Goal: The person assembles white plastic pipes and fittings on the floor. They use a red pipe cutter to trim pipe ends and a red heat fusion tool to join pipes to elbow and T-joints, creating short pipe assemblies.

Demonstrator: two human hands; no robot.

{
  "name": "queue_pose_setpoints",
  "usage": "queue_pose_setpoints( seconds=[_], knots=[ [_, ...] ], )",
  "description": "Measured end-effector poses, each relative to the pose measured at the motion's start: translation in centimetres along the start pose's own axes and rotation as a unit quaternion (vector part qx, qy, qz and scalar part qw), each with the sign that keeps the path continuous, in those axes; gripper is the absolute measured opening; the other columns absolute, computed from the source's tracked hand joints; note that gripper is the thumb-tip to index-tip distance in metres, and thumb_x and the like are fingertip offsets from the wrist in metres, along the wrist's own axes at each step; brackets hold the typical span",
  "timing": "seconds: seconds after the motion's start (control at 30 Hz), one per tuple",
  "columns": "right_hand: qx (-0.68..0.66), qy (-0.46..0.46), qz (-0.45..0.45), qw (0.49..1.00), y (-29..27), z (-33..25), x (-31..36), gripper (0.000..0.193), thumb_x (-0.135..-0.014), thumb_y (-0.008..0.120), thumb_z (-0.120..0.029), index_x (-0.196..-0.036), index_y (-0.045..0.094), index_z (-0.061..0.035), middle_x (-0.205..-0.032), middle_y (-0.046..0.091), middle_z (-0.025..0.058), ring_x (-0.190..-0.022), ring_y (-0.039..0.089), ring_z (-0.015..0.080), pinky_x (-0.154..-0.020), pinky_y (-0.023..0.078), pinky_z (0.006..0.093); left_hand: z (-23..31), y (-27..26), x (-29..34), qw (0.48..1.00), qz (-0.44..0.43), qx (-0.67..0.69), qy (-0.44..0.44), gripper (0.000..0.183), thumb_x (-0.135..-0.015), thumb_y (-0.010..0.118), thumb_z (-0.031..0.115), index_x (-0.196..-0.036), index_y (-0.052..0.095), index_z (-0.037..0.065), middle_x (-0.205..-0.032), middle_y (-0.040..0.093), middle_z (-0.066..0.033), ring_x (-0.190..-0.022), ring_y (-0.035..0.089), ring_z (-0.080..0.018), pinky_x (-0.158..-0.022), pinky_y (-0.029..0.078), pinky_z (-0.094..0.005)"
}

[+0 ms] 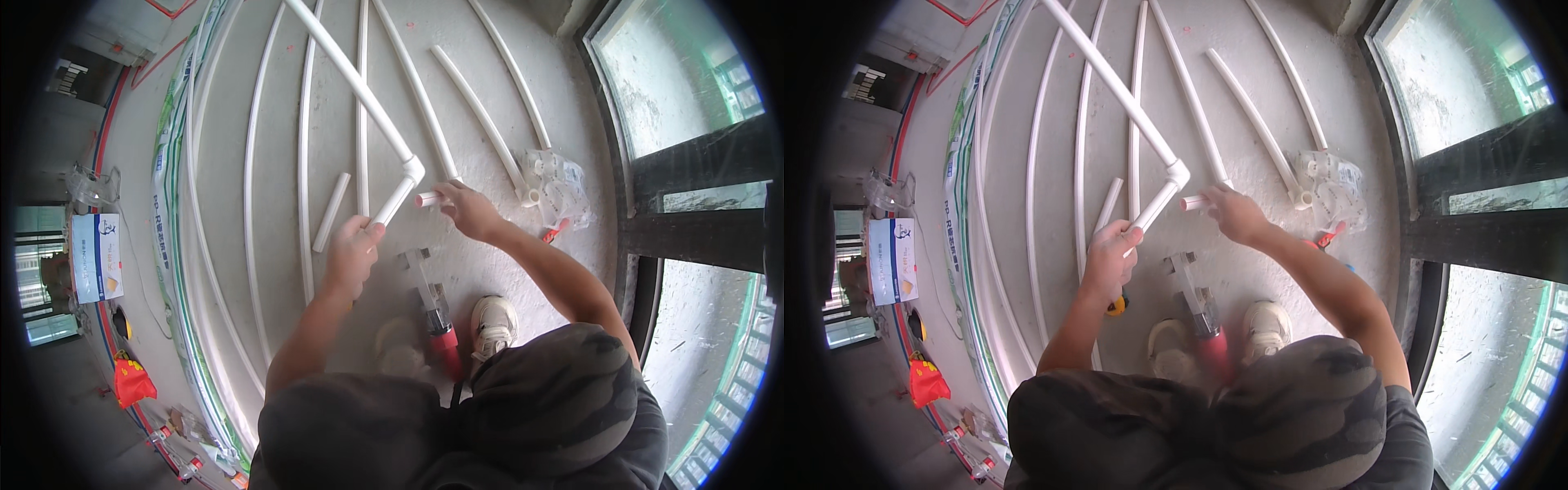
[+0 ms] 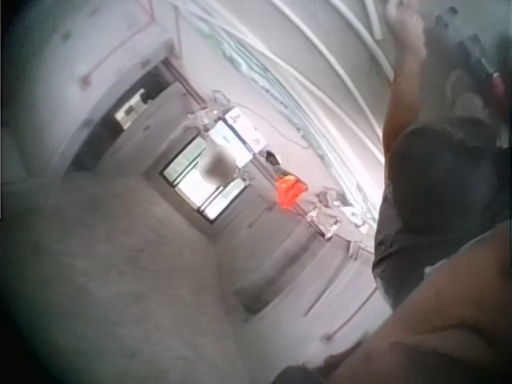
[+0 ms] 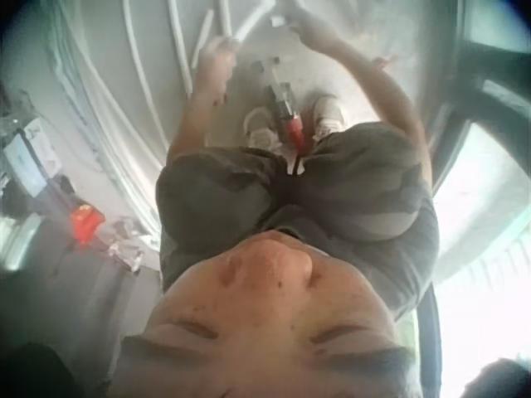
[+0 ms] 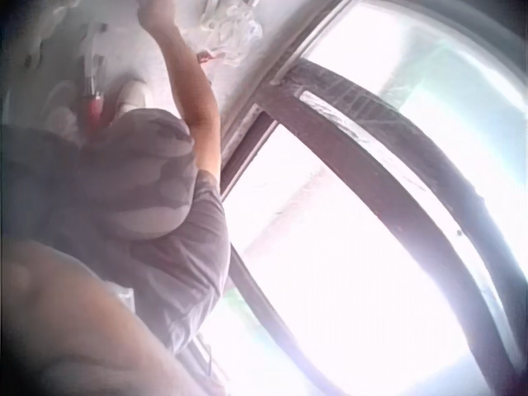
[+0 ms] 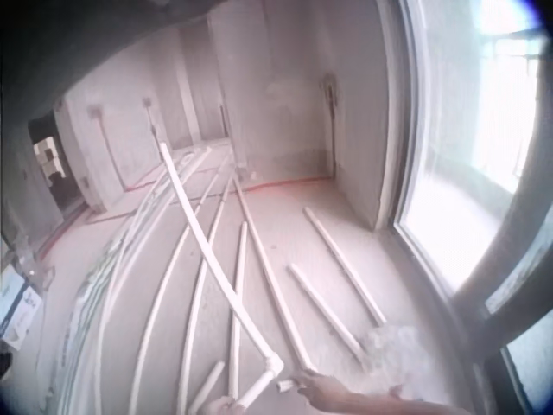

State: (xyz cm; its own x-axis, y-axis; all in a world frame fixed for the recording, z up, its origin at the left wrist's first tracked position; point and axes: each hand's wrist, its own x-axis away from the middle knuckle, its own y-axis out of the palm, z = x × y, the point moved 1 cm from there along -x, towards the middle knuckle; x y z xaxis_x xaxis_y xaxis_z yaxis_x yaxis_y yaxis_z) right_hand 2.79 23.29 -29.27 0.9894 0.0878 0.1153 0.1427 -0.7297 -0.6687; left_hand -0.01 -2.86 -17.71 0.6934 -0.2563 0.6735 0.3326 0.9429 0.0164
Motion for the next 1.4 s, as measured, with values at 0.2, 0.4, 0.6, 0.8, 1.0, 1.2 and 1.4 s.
queue_pose_setpoints(
  seconds=[0.2,0.4,0.6,0.8,1.0,1.2,1.4],
  knots=[
    [0.034,0.046,-0.063,0.996,0.0,0.0,-0.6,0.029,-0.099,0.06,-0.01,-0.127,0.063,-0.0043,-0.127,0.068,0.0176,-0.108,0.071,0.0368,-0.094,0.055,0.0483,-0.4,-2.0,-0.4,0.99,-0.084,0.097,-0.064,0.023,-0.101,0.069,0.027,-0.108,0.061,0.006,-0.064,0.039,0.0076,-0.047,0.026,-0.0031,-0.043,0.015,-0.0265],
    [-0.638,0.058,-0.065,0.765,-5.2,-2.4,-0.4,0.072,-0.087,0.07,-0.025,-0.146,0.05,0.0096,-0.135,0.065,0.0167,-0.13,0.057,0.0276,-0.105,0.053,0.0399,-0.5,-2.3,0.7,0.986,-0.124,0.102,-0.046,0.021,-0.101,0.069,0.025,-0.106,0.063,0.005,-0.064,0.04,0.0083,-0.047,0.027,-0.0023,-0.044,0.016,-0.0252],
    [-0.326,0.177,-0.016,0.929,-4.8,-3.6,-0.9,0.034,-0.09,0.078,-0.024,-0.11,0.071,0.0026,-0.086,0.067,0.0063,-0.078,0.064,0.015,-0.067,0.051,0.032,-2.4,-0.7,0.7,0.983,-0.18,-0.03,0.026,0.022,-0.099,0.071,0.021,-0.109,0.068,0.001,-0.071,0.056,0.0019,-0.059,0.052,-0.0122,-0.054,0.038,-0.0278],
    [-0.257,0.088,0.24,0.932,-6.1,-3.1,2.0,0.014,-0.096,0.073,-0.012,-0.089,0.066,-0.0018,-0.072,0.063,0.0026,-0.064,0.057,0.0092,-0.057,0.046,0.03,-0.7,-4.8,1.9,0.816,0.005,-0.554,0.163,0.038,-0.083,0.081,0.01,-0.117,0.069,-0.001,-0.105,0.071,-0.0144,-0.101,0.068,-0.0384,-0.091,0.053,-0.0448],
    [-0.29,-0.022,0.301,0.908,-7.2,-6.5,3.1,0.014,-0.1,0.073,-0.01,-0.095,0.064,-0.0005,-0.076,0.067,0.0046,-0.069,0.067,0.0118,-0.059,0.051,0.0275,2.7,1.3,2.7,0.722,0.045,-0.55,0.417,0.031,-0.081,0.084,0.018,-0.101,0.068,0.0,-0.109,0.072,-0.0169,-0.106,0.068,-0.0354,-0.09,0.054,-0.0464],
    [-0.271,-0.07,0.247,0.928,-8.8,-6.6,3.4,0.055,-0.094,0.084,-0.024,-0.13,0.055,0.0059,-0.119,0.064,0.0174,-0.104,0.067,0.0224,-0.089,0.056,0.0387,2.2,1.7,-2.6,0.711,0.075,-0.596,0.365,0.009,-0.076,0.071,0.012,-0.077,0.071,0.003,-0.07,0.071,-0.0155,-0.064,0.071,-0.0358,-0.066,0.057,-0.0467],
    [-0.246,0.024,0.046,0.968,-13.5,-5.0,6.3,0.088,-0.09,0.084,-0.024,-0.157,0.037,0.0094,-0.154,0.048,0.022,-0.136,0.057,0.0318,-0.113,0.048,0.0468,0.9,2.5,-3.1,0.673,0.125,-0.572,0.452,0.006,-0.071,0.068,0.007,-0.069,0.063,0.007,-0.066,0.067,-0.0141,-0.062,0.069,-0.0333,-0.061,0.053,-0.0451]
  ],
)
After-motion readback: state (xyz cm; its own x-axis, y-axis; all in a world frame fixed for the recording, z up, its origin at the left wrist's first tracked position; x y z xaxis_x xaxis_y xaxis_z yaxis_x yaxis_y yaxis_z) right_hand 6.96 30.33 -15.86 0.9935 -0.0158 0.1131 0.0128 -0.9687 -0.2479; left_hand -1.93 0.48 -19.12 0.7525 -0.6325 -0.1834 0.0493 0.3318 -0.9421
